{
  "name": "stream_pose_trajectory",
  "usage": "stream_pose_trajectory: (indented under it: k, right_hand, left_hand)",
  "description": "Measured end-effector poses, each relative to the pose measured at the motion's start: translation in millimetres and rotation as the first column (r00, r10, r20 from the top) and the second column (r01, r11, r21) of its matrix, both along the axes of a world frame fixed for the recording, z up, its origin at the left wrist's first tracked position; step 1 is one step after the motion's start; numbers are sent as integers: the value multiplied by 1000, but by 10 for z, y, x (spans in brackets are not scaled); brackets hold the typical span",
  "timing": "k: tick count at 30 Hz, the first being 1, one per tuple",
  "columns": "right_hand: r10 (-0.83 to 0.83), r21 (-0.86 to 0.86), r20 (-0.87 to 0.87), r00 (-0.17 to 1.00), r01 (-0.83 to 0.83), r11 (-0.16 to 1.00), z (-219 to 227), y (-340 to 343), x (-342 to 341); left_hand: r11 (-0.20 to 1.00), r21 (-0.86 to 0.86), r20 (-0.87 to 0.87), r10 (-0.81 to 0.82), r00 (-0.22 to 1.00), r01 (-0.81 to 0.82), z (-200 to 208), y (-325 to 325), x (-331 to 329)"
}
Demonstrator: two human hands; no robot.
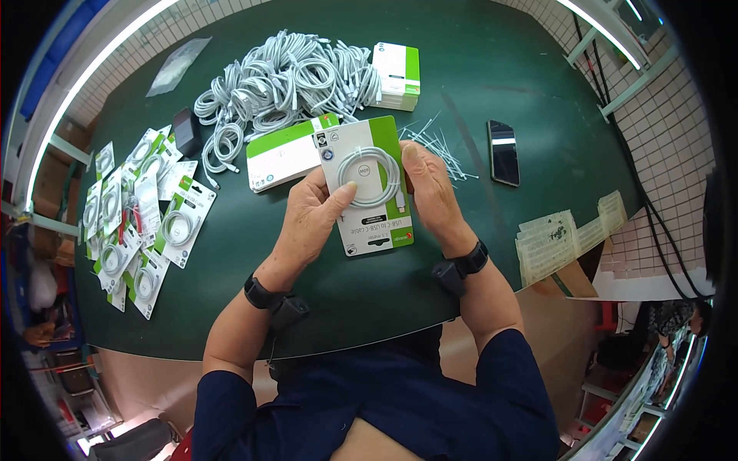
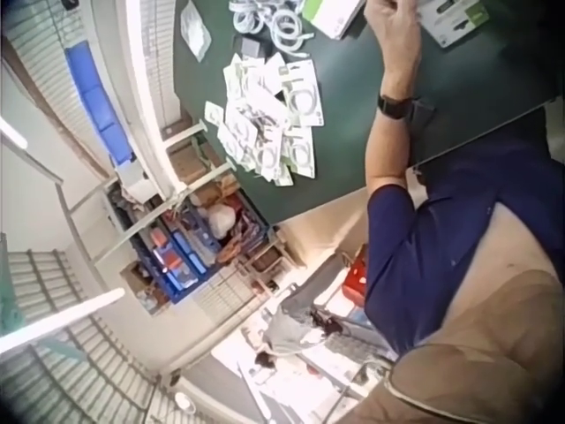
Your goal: The person packages a coiled cable by placing it onto a cardboard backing and threading a plastic tie through the card and around the cable. After pulling the tie tight by hand, the person repeats the process with a second cable.
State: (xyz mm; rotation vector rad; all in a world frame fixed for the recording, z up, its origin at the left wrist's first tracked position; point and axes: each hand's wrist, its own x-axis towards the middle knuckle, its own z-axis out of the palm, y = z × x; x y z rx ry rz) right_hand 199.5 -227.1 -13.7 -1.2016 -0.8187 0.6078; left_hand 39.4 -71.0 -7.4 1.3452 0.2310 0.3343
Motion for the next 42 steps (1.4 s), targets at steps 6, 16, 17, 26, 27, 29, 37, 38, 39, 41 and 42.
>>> stream_pose_trajectory:
  k: [6,16,17,26,27,29,37,38,39,41,42]
  right_hand:
    - [-13,-158,49,999,21,987,98,-32,-12]
    - [-1,-123,47,999,7,992,130,71,19]
    - [-26,-161,76,997,38,986,134,84,1]
    - [-180,-84,58,982,184,979,39,-145,-38]
    - [-134,-66,54,990,137,988,-21,-105,-30]
    - [-118,-58,90,989,124,991,-50,-96,-36]
    - [-46,-63,-32,998,44,997,80,61,-170]
    - [-71,-98,-66,995,64,993,83,62,-158]
    - [-98,-103,-67,993,91,990,66,53,-136]
    - [-51,-179,-24,998,46,983,-8,57,-85]
    - [-26,-217,-7,1000,24,976,-24,62,-59]
  left_hand:
    - [1000,-8,-6,-29,1000,29,-48,50,-17]
    - [999,13,18,-38,999,38,-42,214,-11]
    - [999,30,22,-12,1000,11,-43,222,-43]
    - [996,84,76,-25,997,18,-144,-45,-63]
    - [995,103,81,-24,996,15,-144,-48,-114]
    - [988,152,21,-5,1000,1,-5,-13,-234]
    - [984,-25,-7,178,984,-178,-14,437,-685]
    - [963,-49,-1,265,964,-265,48,579,-763]
    - [935,-73,0,347,938,-346,111,735,-840]
    - [866,-93,-6,492,870,-491,217,1111,-1013]
    - [829,-35,42,560,828,-559,77,1461,-1115]
